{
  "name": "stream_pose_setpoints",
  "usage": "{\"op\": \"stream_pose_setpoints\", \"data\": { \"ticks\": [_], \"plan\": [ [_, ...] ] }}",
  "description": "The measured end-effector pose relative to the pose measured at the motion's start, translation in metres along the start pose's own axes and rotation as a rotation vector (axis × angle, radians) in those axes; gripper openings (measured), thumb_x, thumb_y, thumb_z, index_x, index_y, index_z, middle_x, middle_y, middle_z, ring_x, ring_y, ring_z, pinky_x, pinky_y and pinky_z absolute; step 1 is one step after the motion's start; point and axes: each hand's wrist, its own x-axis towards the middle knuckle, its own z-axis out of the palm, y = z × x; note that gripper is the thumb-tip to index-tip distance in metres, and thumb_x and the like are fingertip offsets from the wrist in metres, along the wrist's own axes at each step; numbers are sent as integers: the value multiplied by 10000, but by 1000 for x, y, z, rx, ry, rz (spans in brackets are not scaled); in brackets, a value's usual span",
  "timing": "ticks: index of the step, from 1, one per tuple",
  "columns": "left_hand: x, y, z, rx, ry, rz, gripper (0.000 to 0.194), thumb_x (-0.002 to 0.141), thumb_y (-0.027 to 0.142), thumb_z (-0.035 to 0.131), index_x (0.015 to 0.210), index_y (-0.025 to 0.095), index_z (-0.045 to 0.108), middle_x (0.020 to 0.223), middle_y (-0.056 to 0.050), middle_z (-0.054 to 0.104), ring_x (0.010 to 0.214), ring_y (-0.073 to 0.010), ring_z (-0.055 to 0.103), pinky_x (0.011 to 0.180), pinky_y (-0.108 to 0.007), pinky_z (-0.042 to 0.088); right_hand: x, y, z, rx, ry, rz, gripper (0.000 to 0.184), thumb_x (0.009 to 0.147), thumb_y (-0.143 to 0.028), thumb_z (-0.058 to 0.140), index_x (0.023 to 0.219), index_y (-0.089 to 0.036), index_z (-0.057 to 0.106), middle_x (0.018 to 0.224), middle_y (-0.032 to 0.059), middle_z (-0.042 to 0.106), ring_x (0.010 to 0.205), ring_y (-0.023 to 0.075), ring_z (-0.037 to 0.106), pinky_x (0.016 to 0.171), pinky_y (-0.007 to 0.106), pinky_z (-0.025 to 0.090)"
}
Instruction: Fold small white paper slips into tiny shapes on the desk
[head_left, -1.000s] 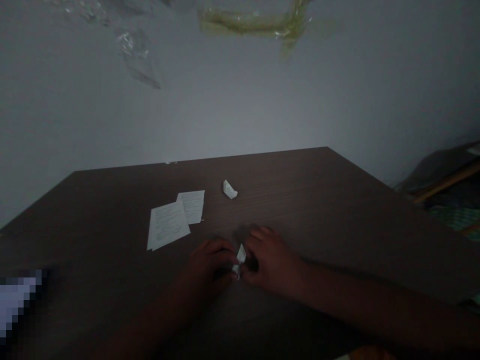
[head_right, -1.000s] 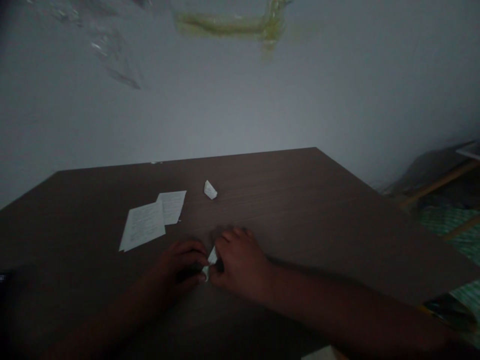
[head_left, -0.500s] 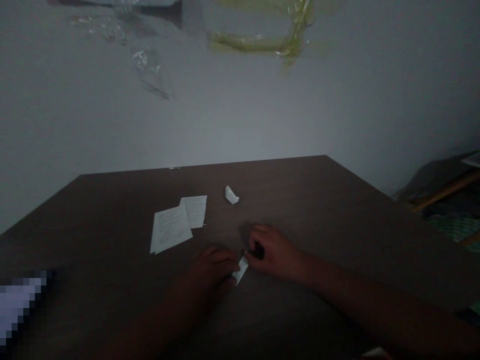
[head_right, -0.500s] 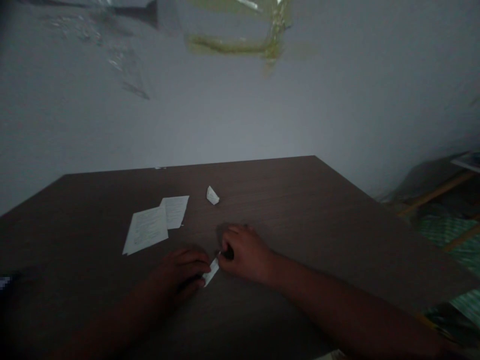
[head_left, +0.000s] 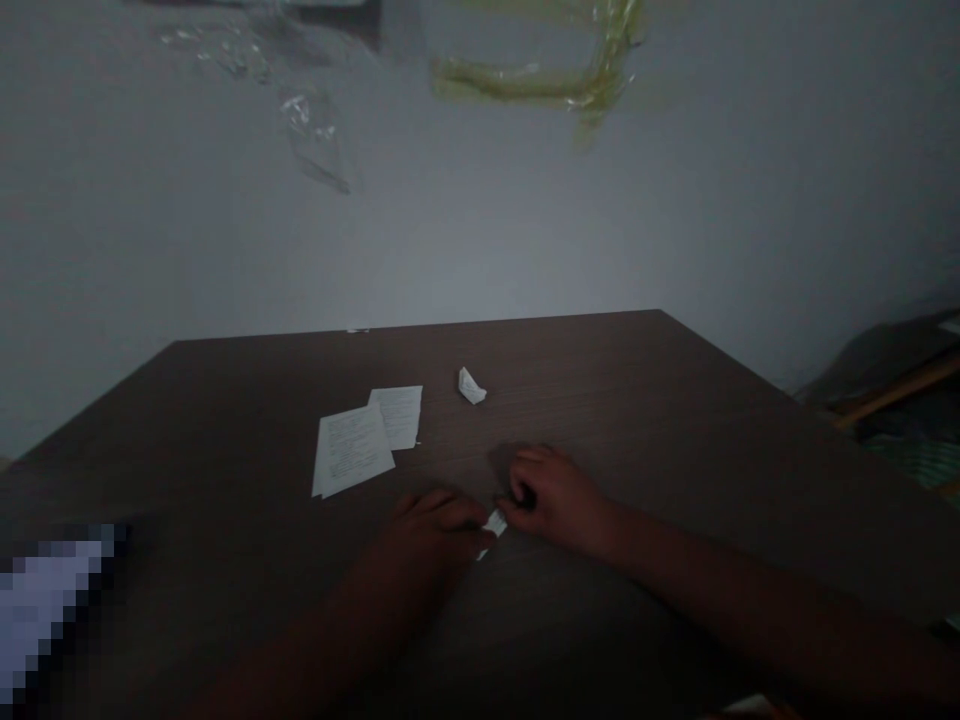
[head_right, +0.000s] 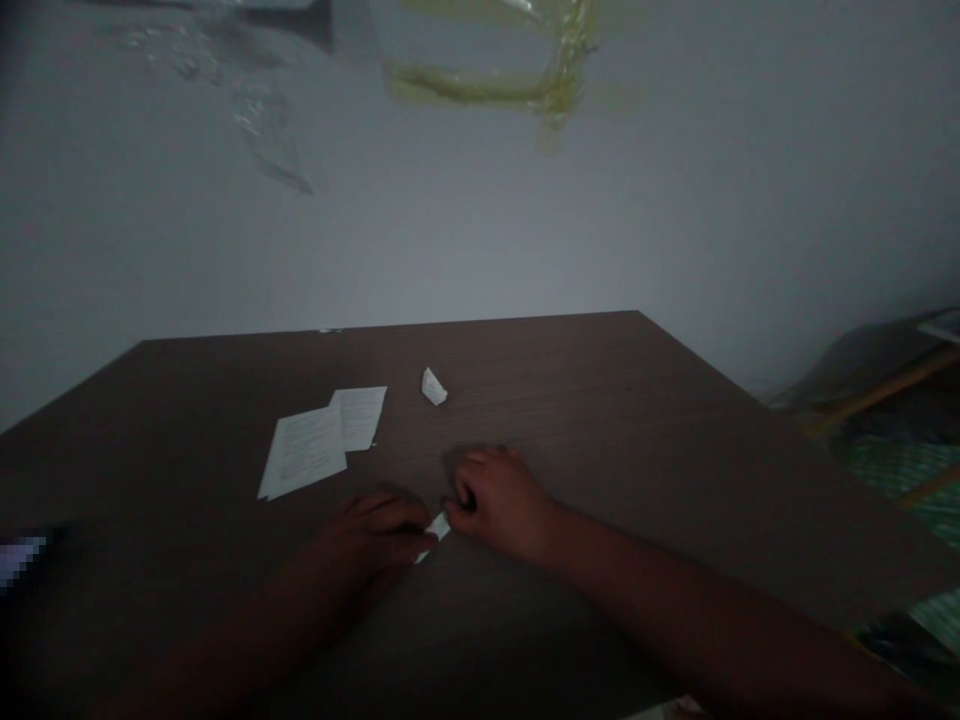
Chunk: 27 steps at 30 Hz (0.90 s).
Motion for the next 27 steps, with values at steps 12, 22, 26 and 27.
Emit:
{"op": "stream_pose_setpoints", "data": {
  "ticks": [12,22,26,27],
  "plan": [
    [1,3,-3,50,-99,-54,423,1000,70,697,1287,358,813,1289,-16,814,1237,-306,705,1023,-449,533,-4,-3,-3,-37,-66,-52,188,923,-185,761,830,-212,600,916,21,688,933,228,645,889,378,377],
    [3,13,-19,-29,-92,-48,425,936,31,685,1239,295,822,1291,-32,805,1248,-305,711,1110,-485,530,5,1,2,3,4,33,225,917,-170,750,783,-212,574,844,3,645,827,198,592,801,351,338],
    [7,26,-30,-87,-132,-124,242,959,86,712,1119,232,818,1218,-62,797,1200,-333,719,1045,-509,583,3,3,0,77,51,-11,261,935,-158,735,778,-220,535,824,-15,609,803,185,570,800,342,349],
    [7,28,-30,-90,-112,-144,232,976,62,675,1087,215,808,1195,-68,794,1178,-319,725,1030,-487,597,2,4,-1,105,60,-22,258,939,-160,734,791,-224,533,831,-17,607,805,184,569,798,337,356]
  ]
}}
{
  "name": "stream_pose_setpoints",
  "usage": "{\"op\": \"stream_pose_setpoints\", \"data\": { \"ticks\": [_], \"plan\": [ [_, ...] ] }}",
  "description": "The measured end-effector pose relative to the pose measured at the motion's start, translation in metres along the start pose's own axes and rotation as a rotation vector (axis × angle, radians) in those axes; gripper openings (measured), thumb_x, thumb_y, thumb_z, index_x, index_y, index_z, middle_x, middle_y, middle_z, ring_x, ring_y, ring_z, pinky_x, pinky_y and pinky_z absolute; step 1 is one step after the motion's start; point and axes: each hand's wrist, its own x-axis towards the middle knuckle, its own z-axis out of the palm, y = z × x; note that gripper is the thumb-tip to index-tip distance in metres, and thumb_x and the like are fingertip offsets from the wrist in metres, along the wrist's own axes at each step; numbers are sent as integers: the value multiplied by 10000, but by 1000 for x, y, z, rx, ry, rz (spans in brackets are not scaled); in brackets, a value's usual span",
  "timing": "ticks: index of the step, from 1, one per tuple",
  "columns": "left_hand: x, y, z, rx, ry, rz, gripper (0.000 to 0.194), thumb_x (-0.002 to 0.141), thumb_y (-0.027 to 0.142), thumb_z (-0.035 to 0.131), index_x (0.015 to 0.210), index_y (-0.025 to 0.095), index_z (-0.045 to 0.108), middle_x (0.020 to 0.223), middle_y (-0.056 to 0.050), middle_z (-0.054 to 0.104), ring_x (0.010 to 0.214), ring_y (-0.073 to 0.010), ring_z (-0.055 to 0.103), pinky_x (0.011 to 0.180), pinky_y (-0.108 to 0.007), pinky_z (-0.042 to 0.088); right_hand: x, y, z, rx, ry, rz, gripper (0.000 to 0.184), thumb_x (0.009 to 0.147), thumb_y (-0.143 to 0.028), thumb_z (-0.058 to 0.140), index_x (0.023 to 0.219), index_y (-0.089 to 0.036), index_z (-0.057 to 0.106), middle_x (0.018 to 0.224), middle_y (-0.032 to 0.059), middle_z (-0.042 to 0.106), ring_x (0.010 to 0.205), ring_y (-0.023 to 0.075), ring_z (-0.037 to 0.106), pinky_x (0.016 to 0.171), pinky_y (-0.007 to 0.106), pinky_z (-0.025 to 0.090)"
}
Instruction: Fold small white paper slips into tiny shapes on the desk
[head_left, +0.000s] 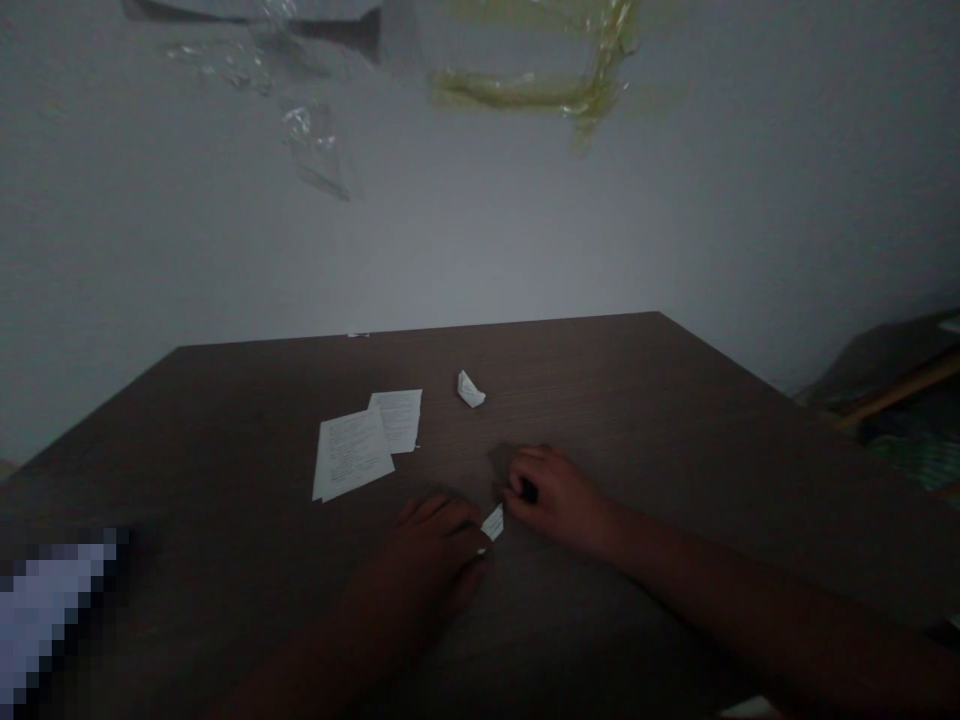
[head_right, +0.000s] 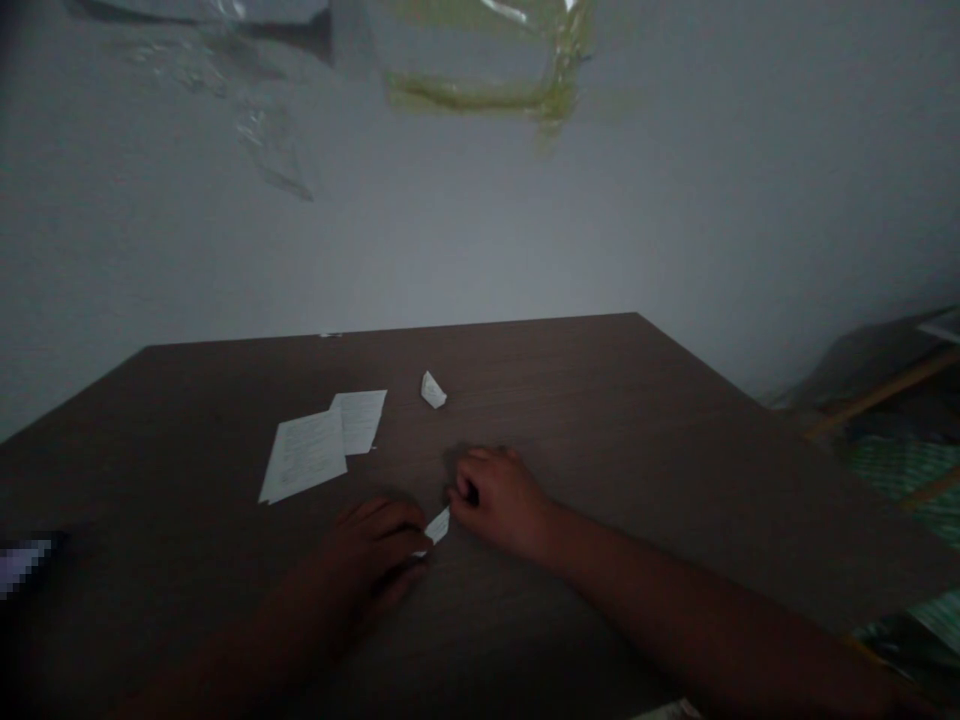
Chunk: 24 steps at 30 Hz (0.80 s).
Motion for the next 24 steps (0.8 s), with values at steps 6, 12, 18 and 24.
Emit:
{"op": "stream_pose_setpoints", "data": {
  "ticks": [6,12,18,24],
  "plan": [
    [1,-14,16,-23,147,-43,320,977,47,580,1224,187,726,1219,-93,766,1123,-281,740,989,-414,647,-10,-7,1,193,9,-52,191,963,-188,708,865,-237,552,867,-5,631,810,187,580,768,315,410],
    [-1,-14,14,-1,96,-3,217,962,90,631,1118,197,738,1164,-96,758,1092,-288,733,990,-434,654,-20,-19,2,190,-79,-124,101,925,-130,705,921,-217,653,880,11,673,837,191,616,788,315,451],
    [0,-11,16,4,101,-36,261,984,79,591,1181,211,699,1204,-82,757,1121,-276,736,1018,-445,644,-20,-20,0,113,-146,-159,89,944,-120,710,928,-207,722,881,28,718,861,208,660,827,337,487],
    [0,-13,15,-152,147,-147,240,943,107,622,1144,226,677,1131,-71,763,1030,-261,756,916,-372,637,-20,-19,5,153,-135,-171,99,936,-123,751,890,-211,743,849,22,749,835,210,682,851,356,509]
  ]
}}
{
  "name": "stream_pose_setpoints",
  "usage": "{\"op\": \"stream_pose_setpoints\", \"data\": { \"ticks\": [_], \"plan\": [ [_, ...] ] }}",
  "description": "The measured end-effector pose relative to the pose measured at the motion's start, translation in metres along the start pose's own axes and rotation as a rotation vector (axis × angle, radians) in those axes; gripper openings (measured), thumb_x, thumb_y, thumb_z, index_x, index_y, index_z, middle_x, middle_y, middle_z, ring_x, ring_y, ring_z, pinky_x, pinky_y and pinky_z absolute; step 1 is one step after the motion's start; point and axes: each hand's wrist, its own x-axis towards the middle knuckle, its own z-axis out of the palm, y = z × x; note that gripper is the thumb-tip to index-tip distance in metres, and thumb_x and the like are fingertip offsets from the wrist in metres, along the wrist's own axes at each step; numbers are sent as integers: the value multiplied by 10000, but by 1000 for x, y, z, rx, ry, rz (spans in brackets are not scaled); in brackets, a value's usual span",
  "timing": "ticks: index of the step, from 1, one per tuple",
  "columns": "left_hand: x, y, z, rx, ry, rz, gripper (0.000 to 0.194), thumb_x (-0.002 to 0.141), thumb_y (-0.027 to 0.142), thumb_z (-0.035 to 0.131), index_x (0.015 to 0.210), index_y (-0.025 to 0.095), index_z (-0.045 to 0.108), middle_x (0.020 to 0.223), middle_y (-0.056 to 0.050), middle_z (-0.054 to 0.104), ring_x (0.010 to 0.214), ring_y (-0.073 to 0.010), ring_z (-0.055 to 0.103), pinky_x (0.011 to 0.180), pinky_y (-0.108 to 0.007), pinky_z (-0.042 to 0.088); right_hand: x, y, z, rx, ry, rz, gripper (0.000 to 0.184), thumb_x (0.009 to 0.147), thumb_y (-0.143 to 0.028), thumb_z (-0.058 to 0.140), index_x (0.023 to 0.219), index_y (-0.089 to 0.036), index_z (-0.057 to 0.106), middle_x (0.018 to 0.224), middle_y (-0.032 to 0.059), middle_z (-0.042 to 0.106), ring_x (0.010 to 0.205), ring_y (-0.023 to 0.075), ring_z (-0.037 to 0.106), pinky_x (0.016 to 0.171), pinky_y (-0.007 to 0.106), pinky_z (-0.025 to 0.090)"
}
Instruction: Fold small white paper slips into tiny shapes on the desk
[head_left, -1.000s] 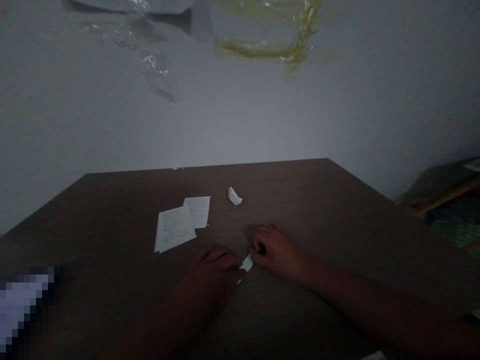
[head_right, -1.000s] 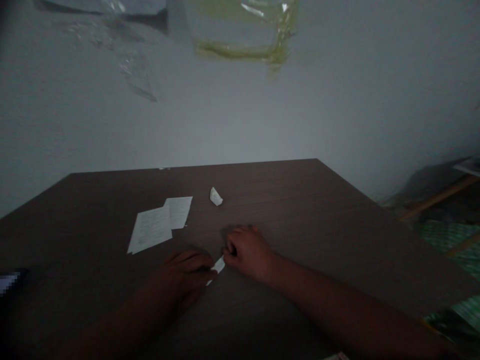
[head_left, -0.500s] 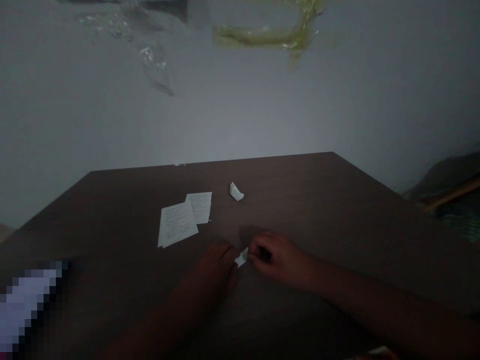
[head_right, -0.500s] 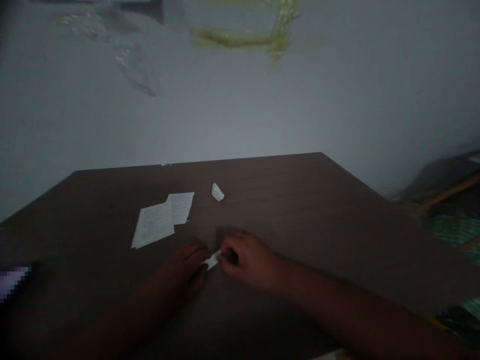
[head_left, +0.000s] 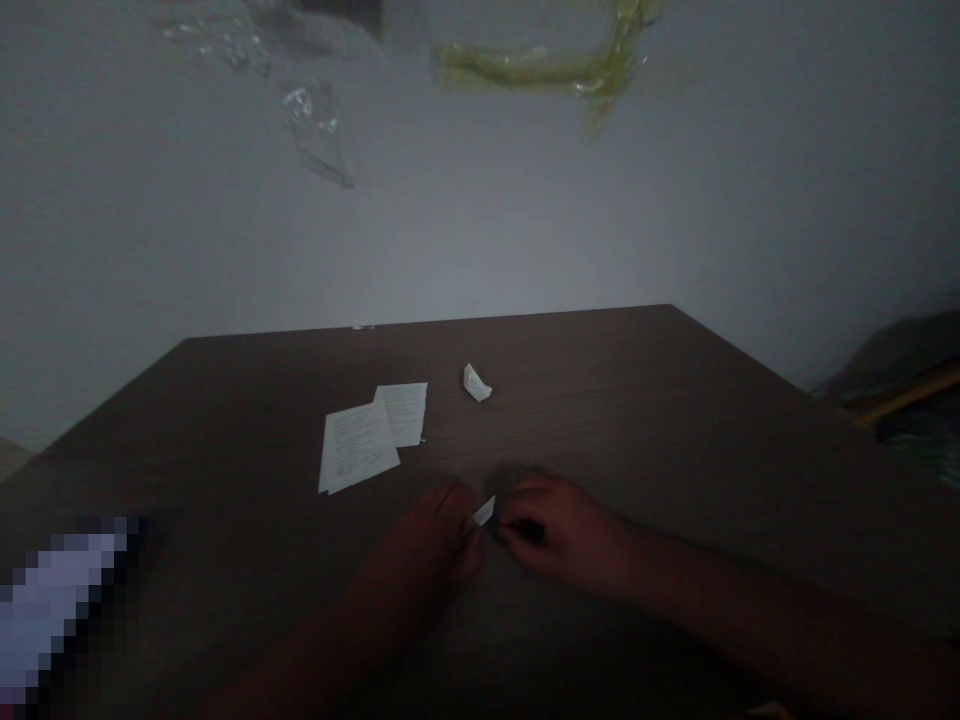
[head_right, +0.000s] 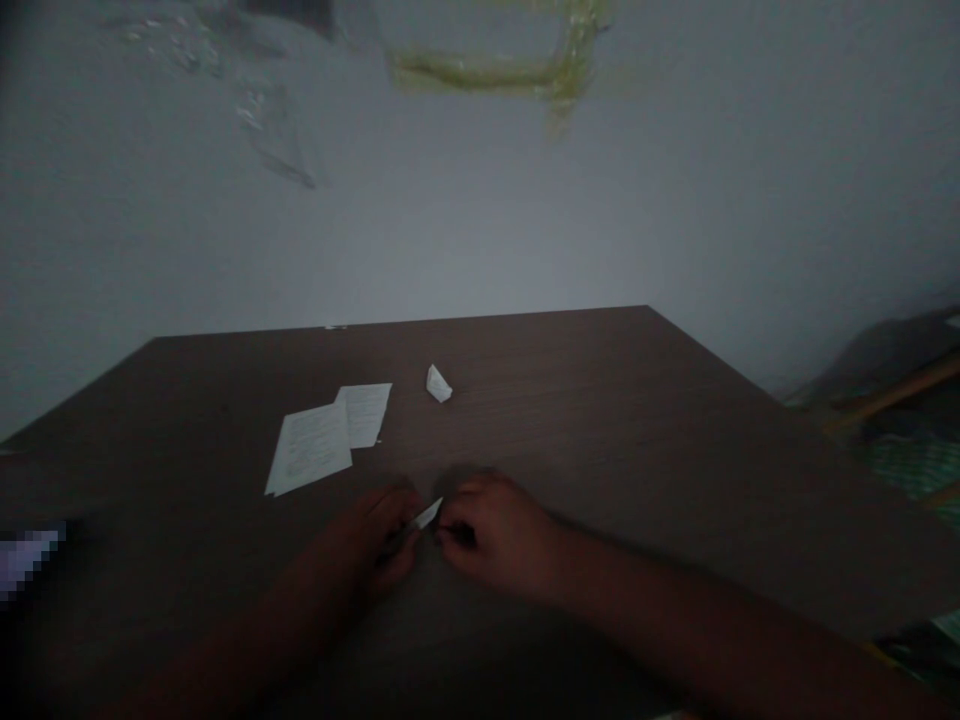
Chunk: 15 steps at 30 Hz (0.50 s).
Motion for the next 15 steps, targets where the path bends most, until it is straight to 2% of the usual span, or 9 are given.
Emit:
{"op": "stream_pose_setpoints", "data": {
  "ticks": [3,6,10,15],
  "plan": [
    [1,0,-2,-131,50,-34,168,932,135,647,1059,241,672,1024,-32,753,906,-230,743,853,-340,626,0,-2,0,110,32,45,68,961,-164,777,927,-222,789,869,20,769,848,206,703,858,351,523],
    [2,4,-3,-233,90,-3,118,962,156,617,1015,240,680,981,-25,746,863,-216,735,828,-336,619,0,-6,-2,283,62,112,67,1014,-254,777,981,-231,829,888,22,780,859,199,716,824,333,529],
    [1,8,-4,-306,130,72,154,993,158,577,1033,239,701,1024,-38,763,928,-216,760,863,-348,635,0,-7,-1,504,99,206,135,1007,-342,805,949,-225,840,880,18,788,844,193,721,795,320,542],
    [0,9,-6,-330,155,157,185,1026,153,567,1088,245,715,1087,-54,788,988,-212,786,901,-350,659,-1,-5,3,614,122,279,141,981,-355,815,923,-227,829,895,11,804,874,199,732,834,330,578]
  ]
}}
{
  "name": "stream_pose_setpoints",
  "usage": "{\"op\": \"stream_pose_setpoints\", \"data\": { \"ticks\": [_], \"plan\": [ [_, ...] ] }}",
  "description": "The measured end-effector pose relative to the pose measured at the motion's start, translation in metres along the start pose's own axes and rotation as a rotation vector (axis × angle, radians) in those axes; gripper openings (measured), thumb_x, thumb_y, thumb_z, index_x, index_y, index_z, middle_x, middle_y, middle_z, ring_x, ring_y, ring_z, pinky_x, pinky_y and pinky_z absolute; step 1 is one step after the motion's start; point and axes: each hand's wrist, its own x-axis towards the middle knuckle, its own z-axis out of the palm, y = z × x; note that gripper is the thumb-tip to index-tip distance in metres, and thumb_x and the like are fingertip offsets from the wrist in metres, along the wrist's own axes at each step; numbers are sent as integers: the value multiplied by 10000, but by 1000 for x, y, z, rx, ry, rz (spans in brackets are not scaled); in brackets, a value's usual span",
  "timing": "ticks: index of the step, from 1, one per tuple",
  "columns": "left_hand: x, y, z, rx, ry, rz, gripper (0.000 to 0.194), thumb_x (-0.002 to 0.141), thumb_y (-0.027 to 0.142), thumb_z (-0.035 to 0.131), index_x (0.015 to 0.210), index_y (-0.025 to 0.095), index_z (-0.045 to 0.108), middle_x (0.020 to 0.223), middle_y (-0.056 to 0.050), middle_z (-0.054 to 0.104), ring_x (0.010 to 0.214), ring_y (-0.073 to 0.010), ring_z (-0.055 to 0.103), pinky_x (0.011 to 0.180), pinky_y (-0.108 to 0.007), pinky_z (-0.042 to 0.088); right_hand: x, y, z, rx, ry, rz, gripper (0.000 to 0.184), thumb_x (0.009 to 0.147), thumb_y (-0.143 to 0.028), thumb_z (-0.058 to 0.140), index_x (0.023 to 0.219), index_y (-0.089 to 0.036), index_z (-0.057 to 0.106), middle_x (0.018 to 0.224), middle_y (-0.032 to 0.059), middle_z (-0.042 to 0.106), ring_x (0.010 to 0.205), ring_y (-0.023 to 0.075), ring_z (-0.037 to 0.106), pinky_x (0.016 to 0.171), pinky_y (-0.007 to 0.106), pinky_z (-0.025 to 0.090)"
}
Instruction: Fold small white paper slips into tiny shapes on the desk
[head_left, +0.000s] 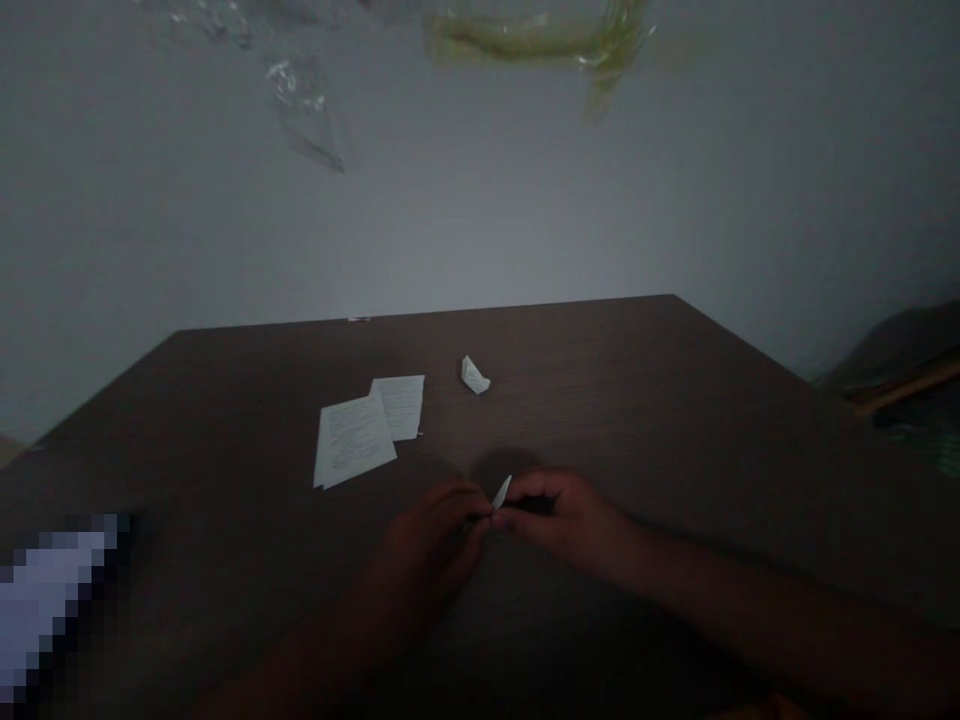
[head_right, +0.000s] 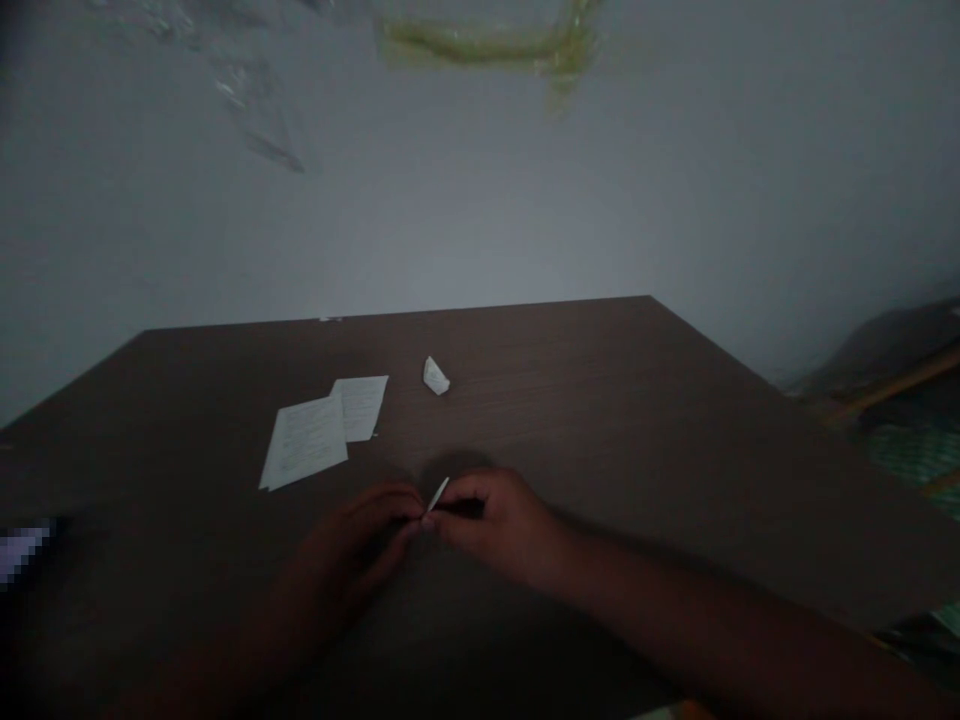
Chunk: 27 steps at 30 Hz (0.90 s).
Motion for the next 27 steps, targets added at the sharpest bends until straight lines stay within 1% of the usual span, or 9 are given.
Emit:
{"op": "stream_pose_setpoints", "data": {
  "ticks": [3,9,15,22,27],
  "plan": [
    [1,2,-2,10,13,26,183,1042,156,571,1101,244,720,1094,-57,793,999,-215,794,908,-353,665,0,1,2,16,17,6,123,975,-344,803,931,-231,822,899,8,807,884,201,733,838,327,582],
    [1,1,1,45,64,-2,168,1013,147,585,1066,248,708,1093,-54,796,995,-220,794,915,-362,669,0,-1,4,6,43,-33,92,963,-305,790,911,-232,812,871,1,780,863,192,710,825,324,558],
    [1,3,0,18,76,-3,177,1002,150,586,1077,246,714,1093,-51,801,995,-217,794,923,-355,667,1,-4,3,58,47,-61,139,974,-348,792,906,-229,817,886,4,788,862,188,715,841,327,547],
    [4,4,-2,2,60,-49,153,1015,170,586,1031,244,720,1035,-39,802,942,-215,787,875,-344,657,2,-4,2,41,40,-91,133,1006,-322,761,930,-226,811,898,6,778,872,184,711,848,322,539],
    [5,-1,-1,-47,118,-45,142,1000,191,625,1005,249,755,993,-38,808,900,-225,787,852,-363,654,1,-4,3,13,36,-133,130,1022,-322,751,963,-230,822,929,16,794,896,189,727,866,326,549]
  ]
}}
